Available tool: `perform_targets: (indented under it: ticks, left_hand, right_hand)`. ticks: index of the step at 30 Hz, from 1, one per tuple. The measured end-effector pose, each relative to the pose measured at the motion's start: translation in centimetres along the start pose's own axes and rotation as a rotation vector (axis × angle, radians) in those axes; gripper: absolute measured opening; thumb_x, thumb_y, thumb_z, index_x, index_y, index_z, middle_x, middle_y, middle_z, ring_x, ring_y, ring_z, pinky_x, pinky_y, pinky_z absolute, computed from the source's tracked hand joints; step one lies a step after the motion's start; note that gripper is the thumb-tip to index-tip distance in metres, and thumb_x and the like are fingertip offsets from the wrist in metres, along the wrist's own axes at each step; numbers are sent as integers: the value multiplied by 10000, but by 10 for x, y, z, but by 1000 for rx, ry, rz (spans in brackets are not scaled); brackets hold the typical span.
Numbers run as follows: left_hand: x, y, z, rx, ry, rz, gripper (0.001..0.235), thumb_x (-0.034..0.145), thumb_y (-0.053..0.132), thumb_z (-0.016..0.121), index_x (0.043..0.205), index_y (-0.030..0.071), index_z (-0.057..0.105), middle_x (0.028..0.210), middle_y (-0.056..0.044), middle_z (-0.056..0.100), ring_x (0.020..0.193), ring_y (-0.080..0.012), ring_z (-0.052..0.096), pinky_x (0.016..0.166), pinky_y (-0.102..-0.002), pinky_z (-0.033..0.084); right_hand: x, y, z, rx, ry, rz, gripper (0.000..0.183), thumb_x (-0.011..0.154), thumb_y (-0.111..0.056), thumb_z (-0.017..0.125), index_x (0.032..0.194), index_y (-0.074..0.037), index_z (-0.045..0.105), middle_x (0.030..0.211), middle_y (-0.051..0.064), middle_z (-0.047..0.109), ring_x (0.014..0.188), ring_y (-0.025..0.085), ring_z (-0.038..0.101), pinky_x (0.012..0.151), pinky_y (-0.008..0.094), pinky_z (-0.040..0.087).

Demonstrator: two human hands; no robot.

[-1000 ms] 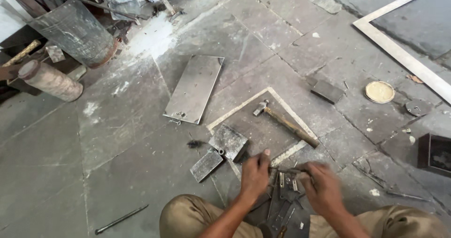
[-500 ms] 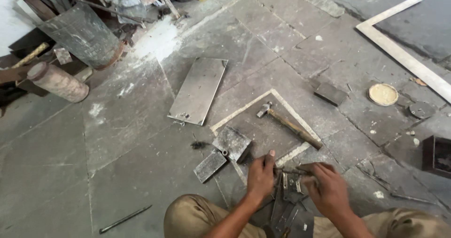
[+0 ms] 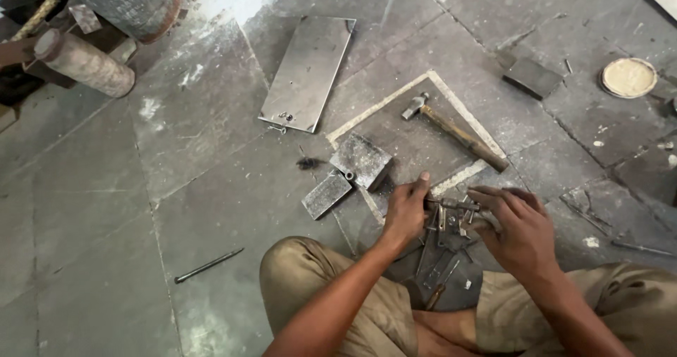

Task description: The person manipulates and aligns small metal plates and components on a floor workspace, fitting them together by hand.

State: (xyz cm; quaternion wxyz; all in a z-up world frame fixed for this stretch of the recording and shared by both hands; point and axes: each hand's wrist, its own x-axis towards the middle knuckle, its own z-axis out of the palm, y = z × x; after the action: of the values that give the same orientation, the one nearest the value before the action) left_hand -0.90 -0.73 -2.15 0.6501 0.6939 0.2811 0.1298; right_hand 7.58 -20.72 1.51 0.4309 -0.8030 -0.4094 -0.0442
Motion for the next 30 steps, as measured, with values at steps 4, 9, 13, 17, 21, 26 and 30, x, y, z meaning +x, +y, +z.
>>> perform_targets:
  ticks: [4, 9, 13, 17, 21, 26, 30]
  left_hand:
    - [-14, 21, -6, 528, 22, 456, 480, 1086, 432, 497, 922, 24, 687, 648, -173, 593, 579, -310, 555, 562, -434, 435]
    - [-3, 14, -4, 301, 55, 264, 550, 1105, 459, 475, 838, 11, 649, 689, -155, 603, 615, -232, 557, 603, -407, 456]
    - [9, 5, -3, -53, 17, -58, 634, 1115, 497, 483, 739, -6, 568, 657, -125, 520, 567, -164, 515, 587, -401, 453]
    - [-5, 9, -2, 254, 72, 137, 580, 1113, 476, 483, 795, 10, 617, 636, -148, 527, 621, -162, 470, 603, -410, 452]
    - [-18, 20, -8, 614, -57, 651, 537, 1113, 491, 454, 956, 25, 670, 753, -143, 636, 619, -262, 637, 630, -431, 474]
    - [-6, 14, -5, 187, 67, 125, 605, 1090, 500, 481, 782, -3, 616, 622, -119, 572, 566, -172, 537, 574, -391, 441]
    - [-3, 12, 0, -17, 2, -44, 607, 1098, 489, 497, 788, -16, 628, 659, -81, 571, 578, -156, 553, 568, -371, 474]
  right_hand:
    - [-14, 34, 40, 384, -214, 711, 338, 1081, -316, 599, 1075, 2, 715, 754, 130, 668, 685, 252, 612, 625, 381, 488]
    - [-4, 36, 26, 457, -226, 722, 404, 992, -351, 640, 1135, 25, 678, 958, 130, 675, 853, 279, 619, 731, 405, 479]
    - [3, 10, -7, -1, -95, -81, 508, 851, -328, 693, 1262, -36, 629, 1238, 107, 702, 1088, 298, 662, 897, 411, 496]
    - [-12, 25, 9, -234, -54, -81, 226, 938, -241, 609, 1133, -158, 687, 1125, 3, 712, 1132, 239, 673, 1010, 408, 529]
    - [-20, 45, 41, 369, -266, 756, 342, 1094, -354, 582, 1241, -72, 708, 1093, 253, 688, 905, 402, 612, 783, 504, 458]
    - [-6, 26, 13, 350, -213, 571, 380, 978, -313, 617, 1284, -90, 653, 1181, 166, 721, 977, 283, 676, 789, 381, 525]
    - [-10, 16, -5, -68, -89, -131, 372, 935, -308, 650, 1249, -109, 656, 1164, 129, 746, 1042, 250, 690, 822, 345, 538]
